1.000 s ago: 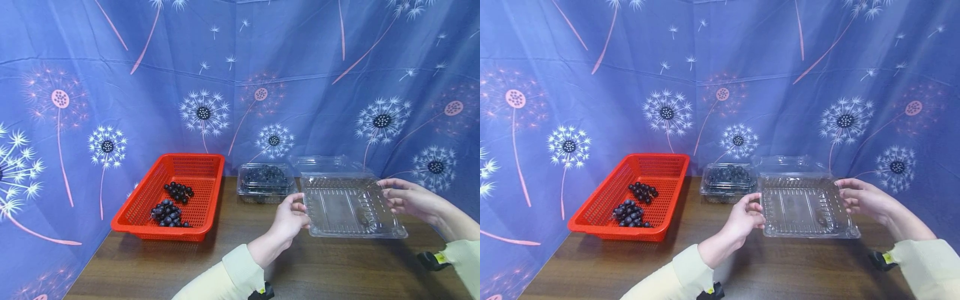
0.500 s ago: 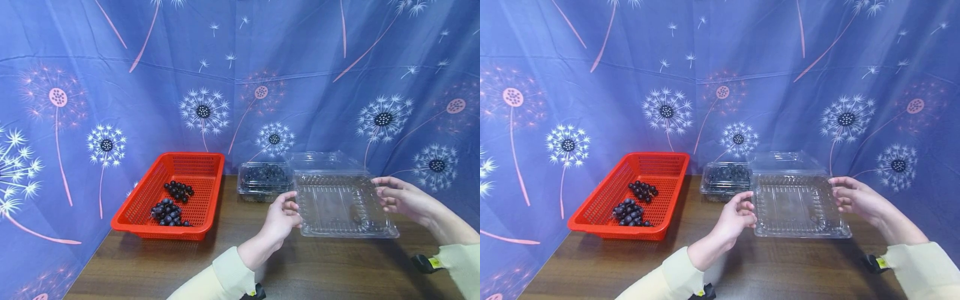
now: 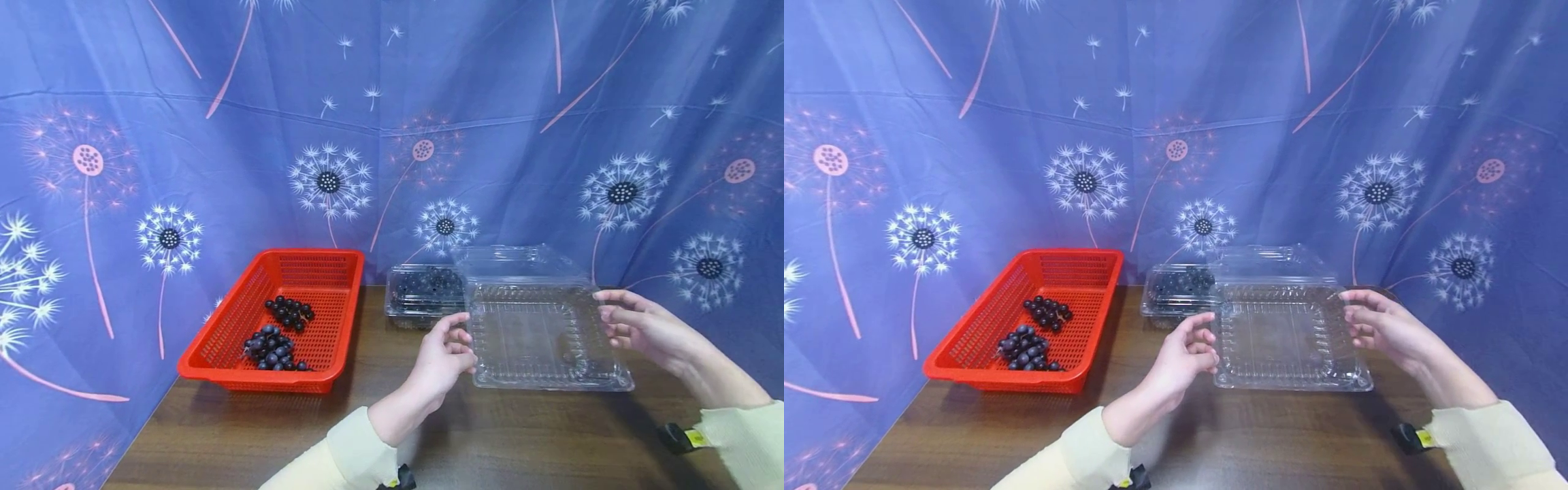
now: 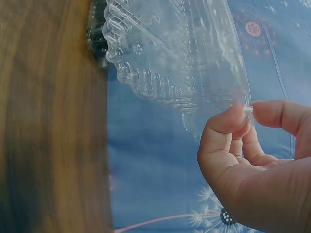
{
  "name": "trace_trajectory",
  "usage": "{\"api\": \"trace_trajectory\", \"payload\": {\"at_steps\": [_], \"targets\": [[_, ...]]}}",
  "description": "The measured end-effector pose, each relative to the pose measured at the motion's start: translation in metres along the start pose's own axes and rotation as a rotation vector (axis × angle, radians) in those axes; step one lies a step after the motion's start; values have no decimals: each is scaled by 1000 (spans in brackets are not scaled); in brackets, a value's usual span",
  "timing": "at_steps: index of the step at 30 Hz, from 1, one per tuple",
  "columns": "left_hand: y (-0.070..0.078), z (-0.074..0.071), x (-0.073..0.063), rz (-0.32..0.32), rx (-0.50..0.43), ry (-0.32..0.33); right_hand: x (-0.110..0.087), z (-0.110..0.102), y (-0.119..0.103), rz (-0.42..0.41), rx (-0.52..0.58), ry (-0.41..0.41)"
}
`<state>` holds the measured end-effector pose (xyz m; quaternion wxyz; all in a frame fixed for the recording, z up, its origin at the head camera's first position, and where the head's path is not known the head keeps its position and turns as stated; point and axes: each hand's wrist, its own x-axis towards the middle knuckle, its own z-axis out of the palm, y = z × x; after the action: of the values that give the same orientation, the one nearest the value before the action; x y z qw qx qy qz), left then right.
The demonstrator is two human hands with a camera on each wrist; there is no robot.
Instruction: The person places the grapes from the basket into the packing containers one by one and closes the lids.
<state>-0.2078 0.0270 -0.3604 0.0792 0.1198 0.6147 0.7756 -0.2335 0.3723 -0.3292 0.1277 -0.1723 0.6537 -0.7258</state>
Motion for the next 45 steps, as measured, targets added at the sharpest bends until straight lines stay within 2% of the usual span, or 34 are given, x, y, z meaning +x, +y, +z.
{"api": "trace_trajectory", "payload": {"at_steps": [7, 23, 36, 45], "targets": [[3, -10, -6, 15, -2, -22, 1, 9, 5, -1, 8, -20], [4, -29, -20, 38, 31, -6, 8, 30, 16, 15, 69, -38], [-2, -48, -29, 40, 41, 3, 15, 49, 24, 63, 51, -18], [-4, -61, -35, 15, 89, 12, 19, 61, 34, 75, 50, -11]]}}
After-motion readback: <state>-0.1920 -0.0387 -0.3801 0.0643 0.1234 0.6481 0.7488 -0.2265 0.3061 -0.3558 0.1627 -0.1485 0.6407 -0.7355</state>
